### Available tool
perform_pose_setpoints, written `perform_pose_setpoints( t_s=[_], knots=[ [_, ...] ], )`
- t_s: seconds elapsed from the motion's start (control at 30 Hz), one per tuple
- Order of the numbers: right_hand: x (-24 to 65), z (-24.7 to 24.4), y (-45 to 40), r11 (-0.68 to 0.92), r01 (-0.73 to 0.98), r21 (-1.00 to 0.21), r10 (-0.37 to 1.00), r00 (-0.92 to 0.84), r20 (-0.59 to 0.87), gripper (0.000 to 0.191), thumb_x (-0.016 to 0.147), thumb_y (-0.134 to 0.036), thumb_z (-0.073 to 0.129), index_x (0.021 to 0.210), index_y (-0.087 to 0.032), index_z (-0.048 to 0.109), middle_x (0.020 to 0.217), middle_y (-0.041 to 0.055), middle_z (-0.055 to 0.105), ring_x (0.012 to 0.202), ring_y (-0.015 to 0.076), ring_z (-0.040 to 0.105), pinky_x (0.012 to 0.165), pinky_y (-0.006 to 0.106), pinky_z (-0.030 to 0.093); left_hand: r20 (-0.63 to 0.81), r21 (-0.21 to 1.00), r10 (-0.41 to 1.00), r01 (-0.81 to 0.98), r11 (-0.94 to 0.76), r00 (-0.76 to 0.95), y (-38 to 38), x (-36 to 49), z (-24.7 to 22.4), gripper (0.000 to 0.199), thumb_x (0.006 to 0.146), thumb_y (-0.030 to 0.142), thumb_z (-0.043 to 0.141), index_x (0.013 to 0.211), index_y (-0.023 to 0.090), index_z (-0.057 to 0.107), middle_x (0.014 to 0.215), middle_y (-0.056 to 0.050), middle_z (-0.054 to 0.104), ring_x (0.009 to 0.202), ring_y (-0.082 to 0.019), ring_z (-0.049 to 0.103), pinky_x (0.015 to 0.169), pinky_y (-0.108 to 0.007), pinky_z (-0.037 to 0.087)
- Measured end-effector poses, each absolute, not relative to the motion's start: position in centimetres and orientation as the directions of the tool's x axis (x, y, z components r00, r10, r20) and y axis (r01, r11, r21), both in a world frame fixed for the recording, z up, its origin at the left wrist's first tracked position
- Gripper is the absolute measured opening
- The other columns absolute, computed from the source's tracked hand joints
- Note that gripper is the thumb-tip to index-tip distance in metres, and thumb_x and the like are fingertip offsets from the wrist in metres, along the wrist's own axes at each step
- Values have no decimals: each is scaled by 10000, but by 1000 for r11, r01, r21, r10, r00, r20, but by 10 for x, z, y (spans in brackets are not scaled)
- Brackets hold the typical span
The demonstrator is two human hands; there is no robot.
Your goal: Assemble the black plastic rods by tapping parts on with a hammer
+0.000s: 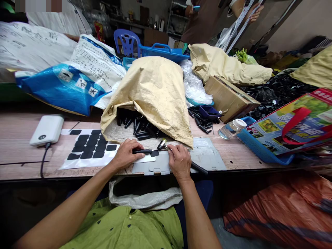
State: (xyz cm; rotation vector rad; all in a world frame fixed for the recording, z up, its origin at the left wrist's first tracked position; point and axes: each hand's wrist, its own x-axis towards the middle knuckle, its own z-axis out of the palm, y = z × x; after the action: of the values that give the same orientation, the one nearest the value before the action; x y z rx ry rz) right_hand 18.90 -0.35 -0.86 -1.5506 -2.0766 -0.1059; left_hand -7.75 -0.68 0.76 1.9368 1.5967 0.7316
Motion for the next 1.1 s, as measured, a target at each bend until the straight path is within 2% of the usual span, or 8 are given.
perform_pose_setpoints(
  t_s=[1.1],
  knots=[
    [187, -7, -4, 334, 910, -244, 864, -192, 465, 258, 969, -279, 536, 1153, -256, 716, 944, 53, 606, 884, 213, 500, 809, 338, 387, 101, 690, 979, 697, -196, 176, -8, -79, 5, 147, 802, 369, 765, 915, 276, 780, 911, -13, 688, 974, -242, 553, 881, -385, 398]
  ],
)
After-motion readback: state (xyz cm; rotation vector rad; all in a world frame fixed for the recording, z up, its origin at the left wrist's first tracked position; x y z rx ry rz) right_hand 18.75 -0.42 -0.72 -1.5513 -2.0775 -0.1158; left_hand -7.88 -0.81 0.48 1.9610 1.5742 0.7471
